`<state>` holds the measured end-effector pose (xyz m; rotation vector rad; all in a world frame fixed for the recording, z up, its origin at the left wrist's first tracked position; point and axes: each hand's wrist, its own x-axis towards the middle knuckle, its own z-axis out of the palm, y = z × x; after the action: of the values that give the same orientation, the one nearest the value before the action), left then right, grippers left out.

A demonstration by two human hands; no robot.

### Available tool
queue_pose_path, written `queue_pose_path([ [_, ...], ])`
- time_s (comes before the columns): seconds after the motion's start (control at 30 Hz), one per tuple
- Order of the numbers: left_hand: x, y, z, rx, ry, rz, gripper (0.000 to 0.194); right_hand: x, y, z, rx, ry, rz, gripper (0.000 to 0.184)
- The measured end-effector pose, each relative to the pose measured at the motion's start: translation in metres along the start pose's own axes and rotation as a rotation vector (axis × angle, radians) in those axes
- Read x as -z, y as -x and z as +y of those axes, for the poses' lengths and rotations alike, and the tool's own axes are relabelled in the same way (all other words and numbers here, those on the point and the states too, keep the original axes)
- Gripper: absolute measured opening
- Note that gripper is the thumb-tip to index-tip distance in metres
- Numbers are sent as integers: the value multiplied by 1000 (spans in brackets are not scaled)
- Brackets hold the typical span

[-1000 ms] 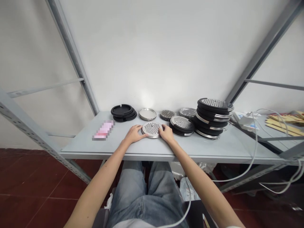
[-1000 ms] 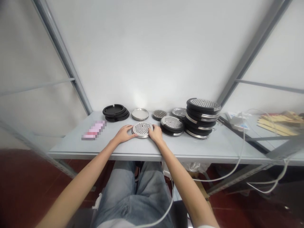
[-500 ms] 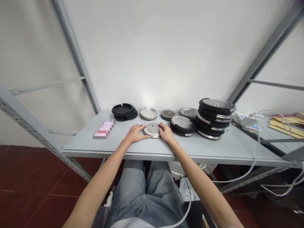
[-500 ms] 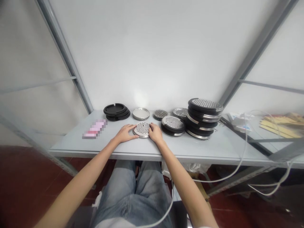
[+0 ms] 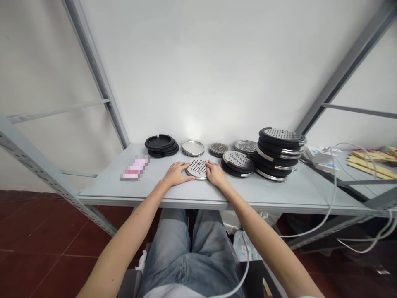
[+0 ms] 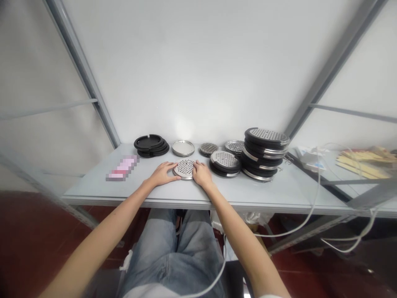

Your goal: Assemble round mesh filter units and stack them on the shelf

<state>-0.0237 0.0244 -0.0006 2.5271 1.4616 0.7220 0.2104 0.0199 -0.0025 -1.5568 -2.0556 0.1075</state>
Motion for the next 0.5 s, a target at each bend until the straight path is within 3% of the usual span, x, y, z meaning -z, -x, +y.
queue_pose_path([
  [0.17, 1, 2, 3, -21, -21, -8, 86, -1, 1, 1, 11, 21, 6, 36],
  [0.3, 4, 5, 8, -64, -29, 74, 88, 0, 3, -2, -5, 20, 16, 37],
  [0.5, 7, 7, 9, -219, 36, 159, 61, 3, 3, 0, 26, -160, 27, 37],
])
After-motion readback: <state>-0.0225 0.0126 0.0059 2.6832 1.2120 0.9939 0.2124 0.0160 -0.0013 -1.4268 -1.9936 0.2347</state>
